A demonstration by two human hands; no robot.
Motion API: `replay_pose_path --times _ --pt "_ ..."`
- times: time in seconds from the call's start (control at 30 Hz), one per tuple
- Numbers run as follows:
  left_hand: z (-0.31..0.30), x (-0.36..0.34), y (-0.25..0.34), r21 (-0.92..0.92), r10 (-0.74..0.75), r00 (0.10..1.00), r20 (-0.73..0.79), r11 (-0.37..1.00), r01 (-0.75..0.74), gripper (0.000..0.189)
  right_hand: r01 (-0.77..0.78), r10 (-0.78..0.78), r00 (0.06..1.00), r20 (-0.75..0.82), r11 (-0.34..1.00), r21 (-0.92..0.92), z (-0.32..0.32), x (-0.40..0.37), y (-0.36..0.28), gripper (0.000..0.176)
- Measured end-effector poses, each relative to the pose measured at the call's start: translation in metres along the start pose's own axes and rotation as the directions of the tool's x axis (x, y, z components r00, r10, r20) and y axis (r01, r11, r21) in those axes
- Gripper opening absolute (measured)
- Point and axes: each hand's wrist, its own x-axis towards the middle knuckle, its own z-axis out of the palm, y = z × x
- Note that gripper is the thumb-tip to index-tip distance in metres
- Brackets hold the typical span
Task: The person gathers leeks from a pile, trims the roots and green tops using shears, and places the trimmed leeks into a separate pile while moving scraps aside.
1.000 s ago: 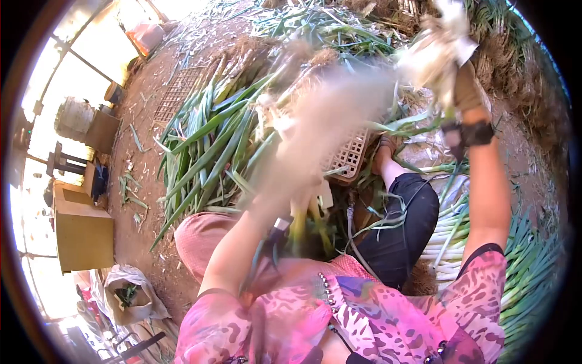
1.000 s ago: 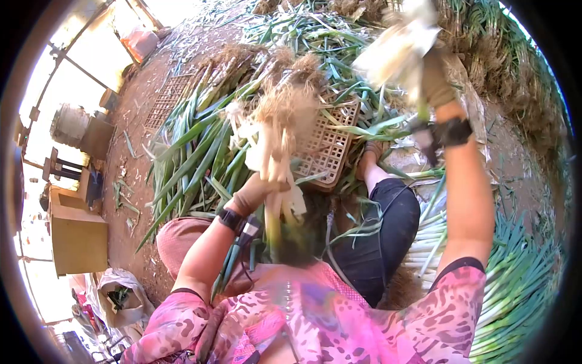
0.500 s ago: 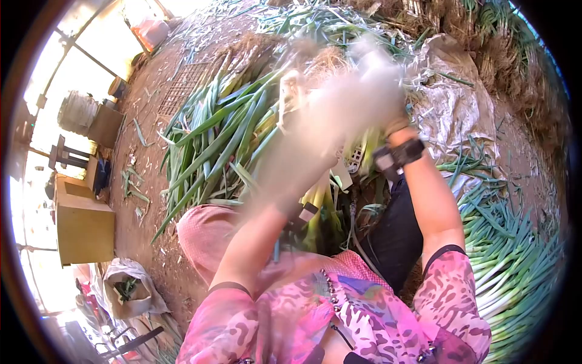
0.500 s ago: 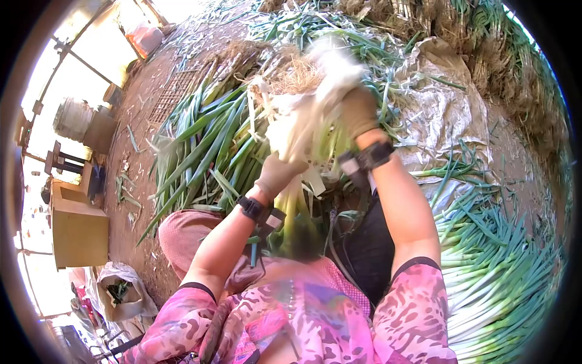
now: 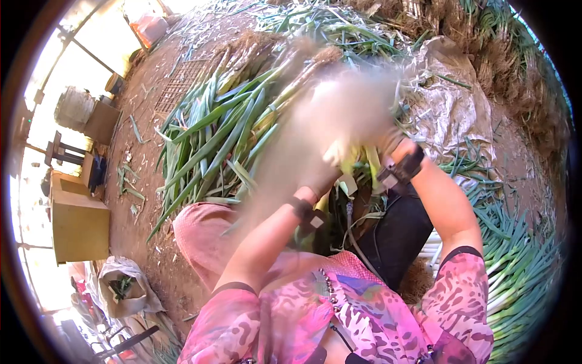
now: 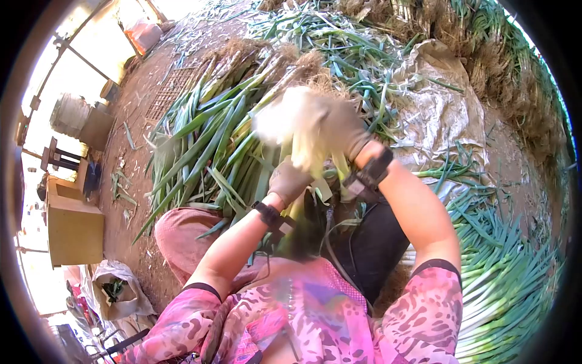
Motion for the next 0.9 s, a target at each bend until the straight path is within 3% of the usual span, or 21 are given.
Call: replay_pose_path --times 0.03,0.07,0.1,0.13,0.17,0.2,0.23,0.27,0.33,0.37,0.4,0.47,0.57,0.63,0.7,0.73,0.77,0.8,0.83,0.87,0.9 --pt "-0.004 -0.010 0.005 -0.059 -0.007 0.998 -0.061 0.998 0.004 0.057 0.162 -0.168 0.925 -0.340 0.986 -0.048 0.010 0.009 0.036 0.017" --pt "-0.004 -0.010 0.005 -0.041 -0.021 0.997 -0.068 0.999 0.018 0.057 0.166 -0.185 0.919 -0.348 0.983 -0.084 -0.017 0.018 0.059 0.020" --pt "-0.002 -0.009 0.004 -0.022 -0.033 0.997 -0.071 0.999 0.032 0.057 0.037 -0.052 0.932 -0.358 0.998 -0.048 -0.031 0.023 0.082 0.023" --pt "0.001 -0.009 0.003 -0.005 -0.046 0.996 -0.073 0.999 0.045 0.057 -0.206 0.207 0.917 -0.341 0.978 0.038 -0.063 0.027 0.075 0.024" --pt "0.006 -0.006 0.000 0.005 -0.043 0.996 -0.074 0.999 0.044 0.057 -0.175 0.395 0.866 -0.308 0.816 0.551 -0.071 0.034 0.091 0.026" --pt "0.012 -0.003 -0.004 0.013 -0.039 0.996 -0.077 0.999 0.041 0.057 -0.166 0.299 0.903 -0.308 0.904 0.394 -0.097 0.036 0.080 0.025" --pt "0.015 -0.001 -0.005 0.025 -0.038 0.996 -0.077 0.999 0.040 0.057 0.134 -0.090 0.926 -0.367 0.986 0.097 -0.100 0.049 0.076 0.025" --pt "0.019 -0.001 -0.004 0.037 -0.051 0.996 -0.071 0.998 0.054 0.057 0.218 -0.200 0.939 -0.280 0.975 0.033 -0.096 0.051 0.068 0.026" --pt "0.027 -0.001 0.002 0.055 -0.074 0.996 -0.057 0.995 0.078 0.056 0.123 -0.114 0.987 0.114 0.990 -0.068 -0.071 0.049 0.027 0.028" --pt "0.032 -0.001 0.003 0.096 -0.045 0.996 -0.076 0.994 0.052 0.055 0.058 -0.007 0.955 0.298 0.985 -0.163 -0.055 0.049 0.014 0.029" --pt "0.039 0.001 0.001 0.137 -0.015 0.995 -0.098 0.990 0.028 0.055 0.023 0.091 0.898 0.431 0.967 -0.253 -0.035 0.048 0.007 0.030" --pt "0.059 0.011 -0.021 0.229 0.085 0.987 -0.138 0.972 -0.052 0.055 -0.021 0.231 0.802 0.550 0.933 -0.360 0.007 0.043 0.010 0.034" --pt "0.056 0.001 -0.024 0.205 0.021 0.990 -0.138 0.979 0.007 0.053 -0.050 0.180 0.871 0.457 0.958 -0.282 0.027 0.032 0.024 0.030" --pt "0.044 -0.005 -0.022 0.164 -0.043 0.991 -0.130 0.984 0.065 0.051 -0.157 0.191 0.976 0.101 0.948 -0.275 0.014 0.046 0.067 0.023" --pt "0.031 -0.012 -0.033 0.054 -0.034 0.993 -0.109 0.998 0.040 0.051 -0.336 0.296 0.925 -0.237 0.929 -0.152 -0.019 0.059 0.129 0.018" --pt "0.023 -0.016 -0.040 0.004 -0.029 0.995 -0.099 1.000 0.029 0.051 -0.403 0.374 0.870 -0.320 0.915 -0.025 -0.049 0.063 0.152 0.022" --pt "0.020 -0.014 -0.051 -0.073 -0.046 0.992 -0.119 0.997 0.037 0.054 -0.478 0.542 0.800 -0.258 0.835 0.272 -0.090 0.055 0.165 0.027" --pt "0.011 -0.016 -0.054 -0.240 0.004 0.990 -0.139 0.970 -0.038 0.051 -0.507 0.685 0.718 -0.124 0.637 0.581 -0.132 0.042 0.170 0.032" --pt "-0.013 -0.027 -0.034 -0.487 0.124 0.986 -0.112 0.858 -0.163 0.047 -0.522 0.738 0.675 -0.007 0.484 0.702 -0.160 0.030 0.167 0.038" --pt "-0.021 -0.013 -0.047 -0.555 0.141 0.984 -0.105 0.813 -0.176 0.044 -0.539 0.722 0.688 0.069 0.446 0.714 -0.179 0.018 0.159 0.044" --pt "-0.030 0.000 -0.060 -0.619 0.159 0.983 -0.097 0.763 -0.184 0.041 -0.559 0.665 0.736 0.124 0.494 0.666 -0.178 0.006 0.147 0.048"
